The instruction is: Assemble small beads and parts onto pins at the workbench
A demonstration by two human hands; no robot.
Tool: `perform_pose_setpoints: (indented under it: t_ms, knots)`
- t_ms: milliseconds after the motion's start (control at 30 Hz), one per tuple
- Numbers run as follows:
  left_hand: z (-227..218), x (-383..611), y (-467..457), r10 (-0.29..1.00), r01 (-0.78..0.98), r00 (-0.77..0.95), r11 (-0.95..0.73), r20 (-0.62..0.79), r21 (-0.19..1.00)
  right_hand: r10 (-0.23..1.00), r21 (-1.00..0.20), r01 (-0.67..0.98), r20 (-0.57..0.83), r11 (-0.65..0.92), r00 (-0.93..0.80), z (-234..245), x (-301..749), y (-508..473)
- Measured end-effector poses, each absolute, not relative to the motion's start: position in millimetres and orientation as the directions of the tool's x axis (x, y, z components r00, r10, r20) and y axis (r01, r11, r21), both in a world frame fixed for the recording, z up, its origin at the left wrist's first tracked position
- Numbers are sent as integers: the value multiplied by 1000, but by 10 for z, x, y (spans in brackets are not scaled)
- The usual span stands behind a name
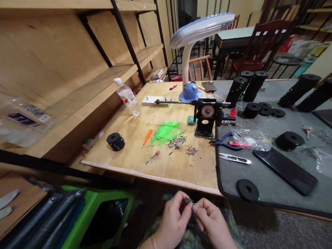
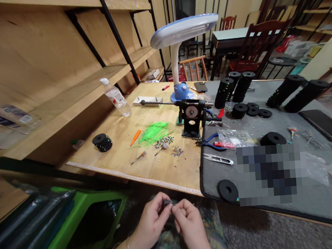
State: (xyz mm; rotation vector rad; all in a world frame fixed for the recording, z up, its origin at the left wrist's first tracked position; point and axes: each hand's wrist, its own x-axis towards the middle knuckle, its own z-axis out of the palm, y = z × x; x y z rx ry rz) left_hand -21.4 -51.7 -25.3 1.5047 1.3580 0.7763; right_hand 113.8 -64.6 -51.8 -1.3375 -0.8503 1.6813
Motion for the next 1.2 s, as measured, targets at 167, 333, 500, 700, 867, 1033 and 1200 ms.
perform_pose_setpoints:
  t_ms: [167, 333, 500, 700, 867, 1033, 1200]
  knots:
    - [-269, -240, -532, 971, 416, 223, -16, -85, 909, 905, -888, -179, -409, -424, -114, -507, 1138, -653]
    - [-240, -232, -539, 960, 396, 258, -4, -107, 918, 919, -891, -228, -378, -393, -106, -503, 1148, -648]
    - [-223, -217, -543, 955, 385, 271, 8, -121, 923, 924, -896, -228, -370, -382, -95, -470, 1160, -636]
    - [-215, -193, -542, 938, 310, 271, 127, -215, 942, 908, -854, -325, -418, -407, -39, -458, 1196, -633]
    - [-208, -186, -527, 929, 213, 264, 205, -259, 955, 919, -870, -311, -392, -383, -38, -465, 1205, -628]
    - [-246, -187, -526, 925, 189, 257, 236, -280, 953, 936, -903, -256, -351, -345, -20, -460, 1198, -619]
    - [-268, -193, -527, 925, 182, 267, 228, -271, 957, 942, -919, -219, -337, -328, 2, -430, 1195, -616]
